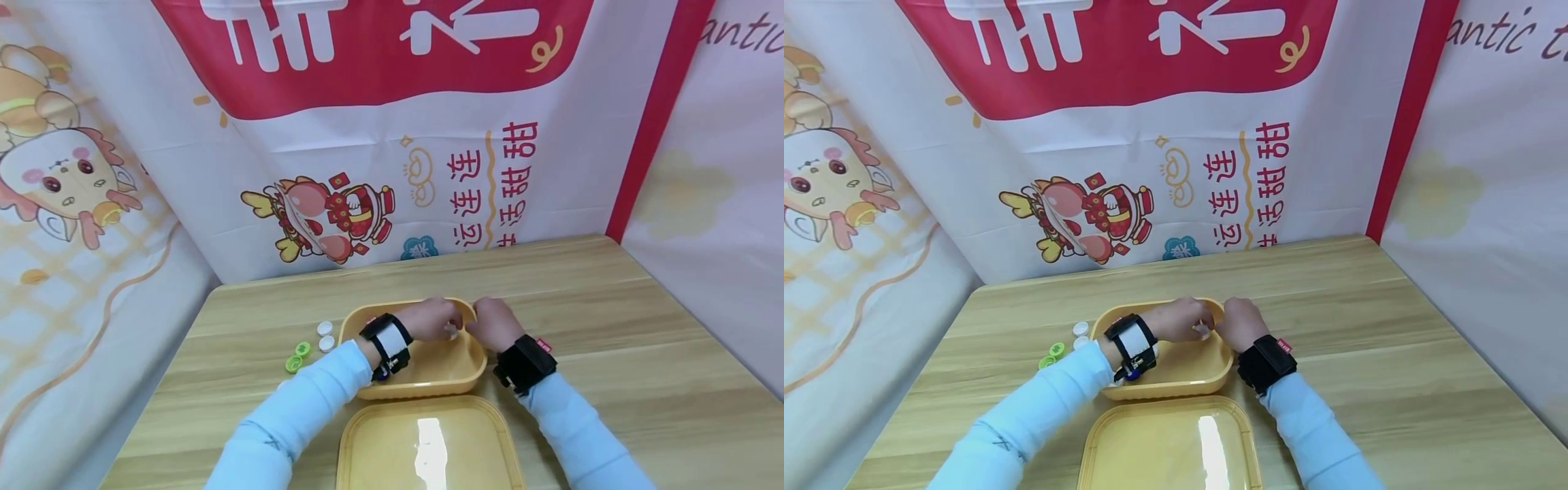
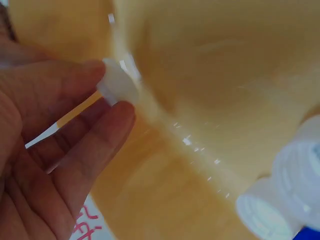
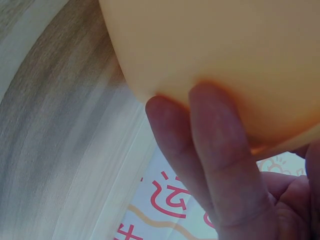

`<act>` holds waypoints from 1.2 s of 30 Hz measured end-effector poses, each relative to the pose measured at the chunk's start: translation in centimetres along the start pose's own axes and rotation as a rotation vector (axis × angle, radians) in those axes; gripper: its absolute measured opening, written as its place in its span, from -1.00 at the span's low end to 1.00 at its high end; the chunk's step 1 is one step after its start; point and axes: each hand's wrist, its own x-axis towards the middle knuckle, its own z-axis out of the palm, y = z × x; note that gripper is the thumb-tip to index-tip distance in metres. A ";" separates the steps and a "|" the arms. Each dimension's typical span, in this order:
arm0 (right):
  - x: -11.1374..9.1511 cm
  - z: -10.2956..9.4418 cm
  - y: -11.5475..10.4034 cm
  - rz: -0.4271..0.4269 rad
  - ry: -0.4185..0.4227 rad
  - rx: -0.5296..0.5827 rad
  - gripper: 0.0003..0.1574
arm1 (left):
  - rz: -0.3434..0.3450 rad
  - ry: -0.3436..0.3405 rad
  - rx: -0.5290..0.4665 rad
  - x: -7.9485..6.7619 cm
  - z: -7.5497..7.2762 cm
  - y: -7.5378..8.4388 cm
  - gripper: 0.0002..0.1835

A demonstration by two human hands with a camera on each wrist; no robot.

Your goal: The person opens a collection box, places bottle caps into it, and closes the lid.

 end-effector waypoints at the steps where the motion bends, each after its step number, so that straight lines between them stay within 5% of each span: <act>1: 0.0 0.0 0.0 -0.005 0.005 -0.006 -0.91 | -0.013 0.008 -0.008 0.1 0.2 0.0 -0.80; 16: -0.1 0.6 -0.4 0.039 -0.008 0.028 -0.85 | -0.023 0.160 0.173 0.4 2.2 0.4 -0.76; 23: -0.1 0.4 -0.3 0.052 -0.006 0.042 -0.82 | -0.028 0.161 0.148 0.5 2.1 0.3 -0.76; 30: -0.1 0.4 -0.2 -0.014 0.021 -0.004 -0.91 | -0.025 0.131 0.112 -0.6 0.7 0.6 -0.77; 36: 0.0 0.3 0.0 0.004 -0.017 0.022 -0.93 | -0.061 0.177 0.106 -4.0 -2.6 1.4 -0.67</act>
